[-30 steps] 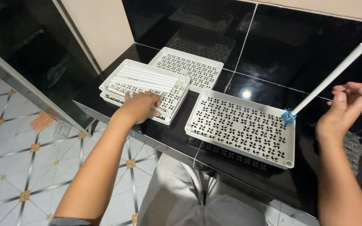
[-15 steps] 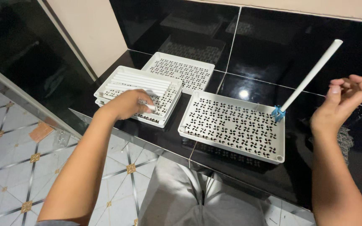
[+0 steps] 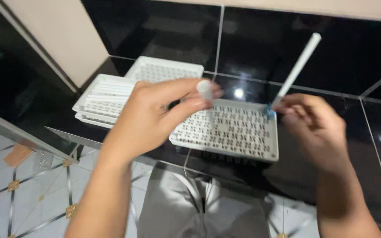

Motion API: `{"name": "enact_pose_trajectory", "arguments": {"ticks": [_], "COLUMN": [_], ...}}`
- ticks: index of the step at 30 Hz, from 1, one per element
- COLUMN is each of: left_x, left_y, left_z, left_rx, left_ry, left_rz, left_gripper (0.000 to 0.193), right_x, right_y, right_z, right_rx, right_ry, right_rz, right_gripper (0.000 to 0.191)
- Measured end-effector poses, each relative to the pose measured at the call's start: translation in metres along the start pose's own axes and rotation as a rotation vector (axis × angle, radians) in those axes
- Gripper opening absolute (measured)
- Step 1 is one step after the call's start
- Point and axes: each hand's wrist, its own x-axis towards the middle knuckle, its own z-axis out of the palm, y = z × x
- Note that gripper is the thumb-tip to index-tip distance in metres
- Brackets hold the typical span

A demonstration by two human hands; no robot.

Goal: The person assembles a white plastic two-tier shelf on a dark countertop, fitting white support poles into the corner slots of perforated trays, pressing the tiers together, and positioning the finished shelf unit upright on the counter.

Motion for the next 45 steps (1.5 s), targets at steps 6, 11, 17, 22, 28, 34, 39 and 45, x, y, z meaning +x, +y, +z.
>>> {"name": "enact_pose_trajectory", "arguments": {"ticks": [6, 11, 17, 22, 28, 34, 39, 45], "left_x": [0.030, 0.021, -0.038, -0.070, -0.075, -0.074, -0.077, -0.068], "left_y": [0.024, 0.007, -0.045, -0.080, -0.100, -0.107, -0.111, -0.118], "left_z": [0.087, 0.119, 0.167, 0.204, 0.209, 0.204, 0.197, 0.194], "left_rx": [-0.352, -0.374, 0.275, 0.496, 0.479, 0.509, 0.528, 0.528], "left_ry": [-0.036, -0.066, -0.316, -0.346, -0.324, -0.315, -0.320, -0.345], "left_rz": [0.006, -0.060, -0.176, -0.124, -0.129, -0.119, -0.077, -0.100], "left_gripper": [0.033, 0.055, 0.059, 0.050, 0.032, 0.030, 0.031, 0.031], "right_x": [-0.017, -0.026, -0.040, -0.048, -0.042, -0.045, -0.049, -0.040], "right_y": [-0.053, -0.045, -0.003, 0.023, 0.034, 0.051, 0.065, 0.079], "right_z": [0.015, 0.000, -0.013, -0.005, 0.006, 0.021, 0.033, 0.034], "right_rx": [0.060, 0.178, 0.640, 0.637, 0.550, 0.514, 0.500, 0.584], "right_ry": [-0.254, -0.112, -0.053, -0.015, 0.027, 0.028, 0.075, 0.046], "right_rz": [0.034, 0.192, 0.225, 0.304, 0.362, 0.325, 0.319, 0.352], "right_gripper": [0.043, 0.027, 0.021, 0.040, 0.044, 0.044, 0.037, 0.042]}}
